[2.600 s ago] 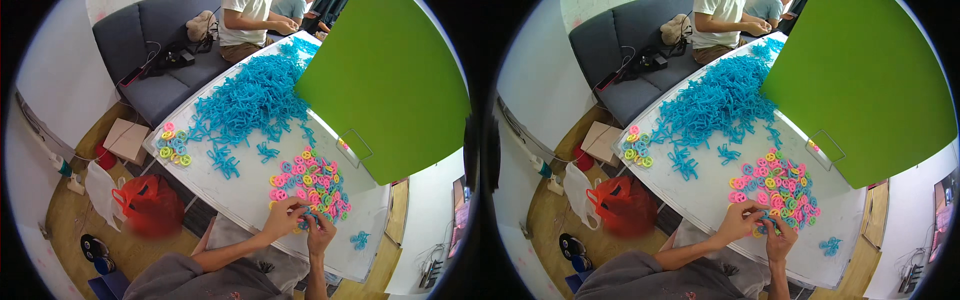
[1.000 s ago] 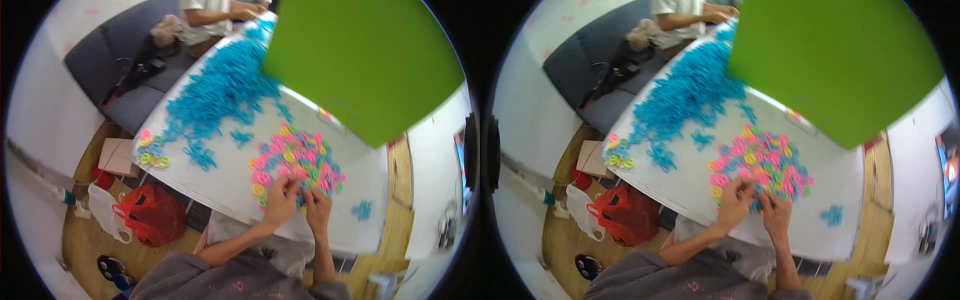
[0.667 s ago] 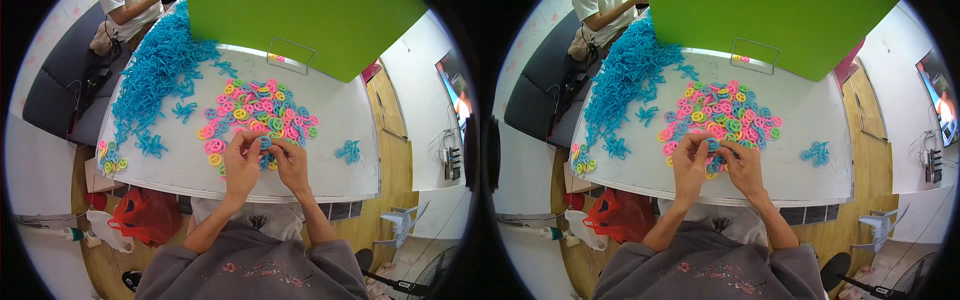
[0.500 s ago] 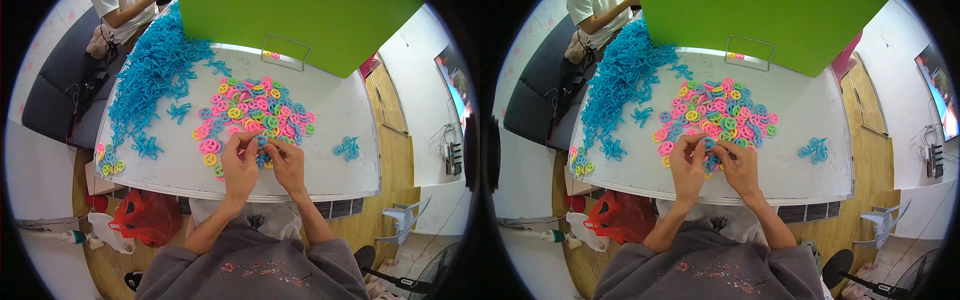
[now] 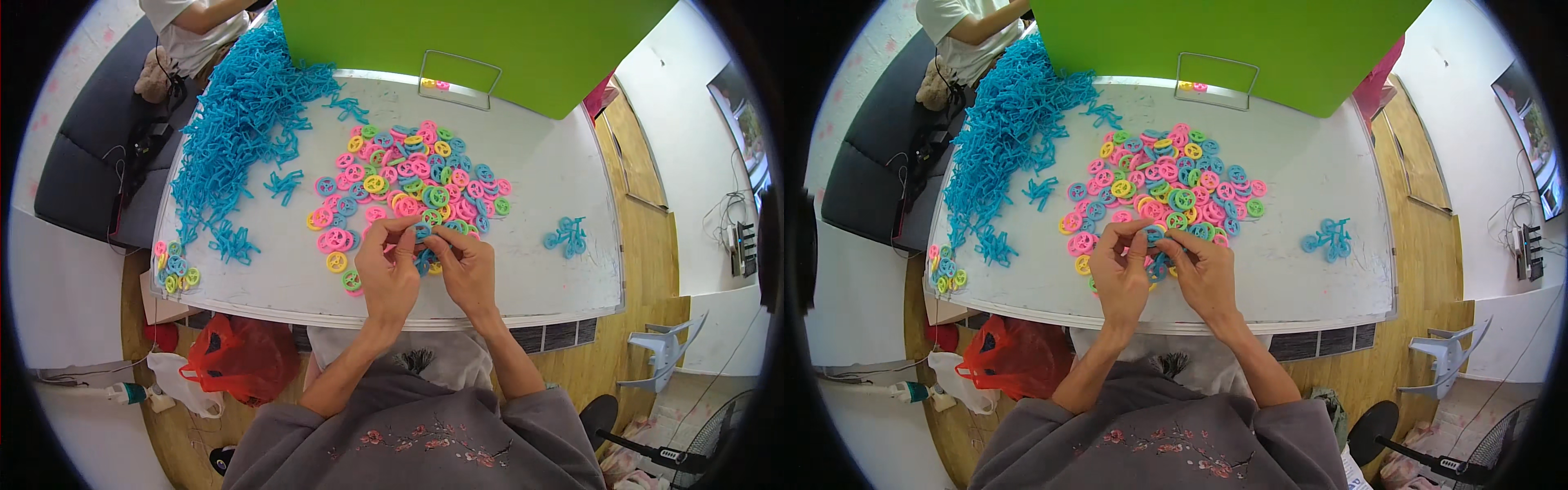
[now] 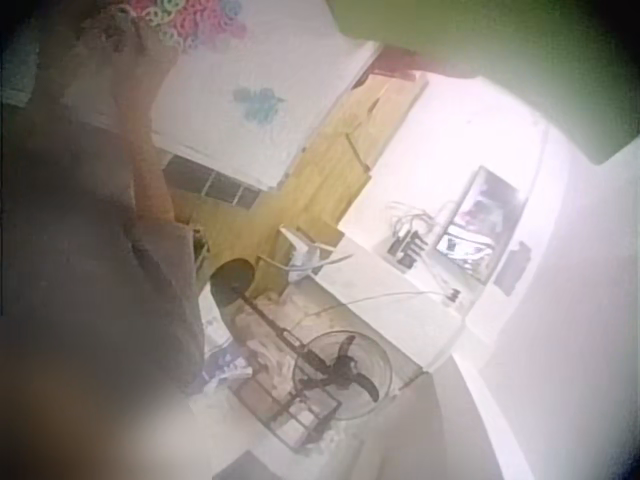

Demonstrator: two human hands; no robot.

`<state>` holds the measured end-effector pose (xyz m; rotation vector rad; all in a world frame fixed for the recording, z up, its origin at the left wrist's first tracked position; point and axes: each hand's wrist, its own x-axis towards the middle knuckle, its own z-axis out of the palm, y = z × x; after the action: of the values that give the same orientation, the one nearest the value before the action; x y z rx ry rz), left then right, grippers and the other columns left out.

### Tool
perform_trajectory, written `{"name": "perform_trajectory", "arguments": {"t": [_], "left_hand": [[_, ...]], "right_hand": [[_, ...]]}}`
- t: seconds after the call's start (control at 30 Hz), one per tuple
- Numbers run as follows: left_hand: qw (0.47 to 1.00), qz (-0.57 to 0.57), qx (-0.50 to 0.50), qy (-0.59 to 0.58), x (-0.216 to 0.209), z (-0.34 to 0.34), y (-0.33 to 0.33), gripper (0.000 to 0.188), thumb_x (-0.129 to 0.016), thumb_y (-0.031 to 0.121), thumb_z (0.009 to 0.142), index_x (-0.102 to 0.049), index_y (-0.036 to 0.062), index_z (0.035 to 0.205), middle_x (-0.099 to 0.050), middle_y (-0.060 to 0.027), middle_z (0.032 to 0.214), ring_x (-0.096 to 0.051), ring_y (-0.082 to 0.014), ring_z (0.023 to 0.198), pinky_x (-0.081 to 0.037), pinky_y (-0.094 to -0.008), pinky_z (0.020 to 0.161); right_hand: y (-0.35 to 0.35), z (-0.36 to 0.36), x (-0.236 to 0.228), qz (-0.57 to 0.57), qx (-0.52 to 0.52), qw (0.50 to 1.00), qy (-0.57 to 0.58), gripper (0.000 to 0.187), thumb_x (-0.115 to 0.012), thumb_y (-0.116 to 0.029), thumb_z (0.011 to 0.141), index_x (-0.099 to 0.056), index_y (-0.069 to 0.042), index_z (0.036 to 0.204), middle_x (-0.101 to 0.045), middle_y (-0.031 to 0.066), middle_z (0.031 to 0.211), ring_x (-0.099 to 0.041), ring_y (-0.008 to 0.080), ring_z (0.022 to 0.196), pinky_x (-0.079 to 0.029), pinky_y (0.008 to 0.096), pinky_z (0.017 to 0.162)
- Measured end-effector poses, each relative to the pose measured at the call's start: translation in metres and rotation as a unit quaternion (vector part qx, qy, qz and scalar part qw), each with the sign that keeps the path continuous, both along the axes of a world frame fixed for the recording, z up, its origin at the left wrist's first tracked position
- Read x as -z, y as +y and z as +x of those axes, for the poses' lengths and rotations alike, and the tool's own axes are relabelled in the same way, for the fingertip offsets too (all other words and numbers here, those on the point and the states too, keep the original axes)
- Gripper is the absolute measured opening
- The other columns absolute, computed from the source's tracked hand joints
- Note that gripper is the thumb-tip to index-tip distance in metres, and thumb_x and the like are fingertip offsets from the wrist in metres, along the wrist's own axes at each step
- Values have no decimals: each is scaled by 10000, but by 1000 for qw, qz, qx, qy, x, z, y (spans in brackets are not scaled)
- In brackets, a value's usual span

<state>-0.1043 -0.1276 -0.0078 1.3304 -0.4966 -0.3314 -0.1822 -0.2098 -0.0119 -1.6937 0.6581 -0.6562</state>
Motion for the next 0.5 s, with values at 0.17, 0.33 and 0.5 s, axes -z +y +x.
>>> {"name": "perform_trajectory", "arguments": {"t": [0.17,0.33,0.5], "left_hand": [[1000,-2,2,19,0,-1,0,130,-523,54,939,-588,-19,1024,-586,-46,907,-564,-85,793,-499,-226,680],[996,12,-57,-70,1,-2,-3,101,-536,7,913,-612,-19,975,-588,-73,875,-588,-131,763,-522,-254,666],[997,-5,-59,-54,0,0,-1,103,-542,3,907,-620,-13,972,-585,-75,857,-594,-137,766,-519,-254,660]], "right_hand": [[4,2,-5,-12,1,1000,0,209,-642,-116,887,-662,56,1003,-655,23,736,-514,39,650,-436,204,563],[8,4,0,-22,23,999,-15,243,-652,-123,883,-654,63,1041,-651,34,737,-522,51,663,-451,208,584],[11,12,7,-38,35,997,-60,181,-629,-100,889,-647,48,991,-554,-18,654,-416,28,595,-352,205,486]]}}
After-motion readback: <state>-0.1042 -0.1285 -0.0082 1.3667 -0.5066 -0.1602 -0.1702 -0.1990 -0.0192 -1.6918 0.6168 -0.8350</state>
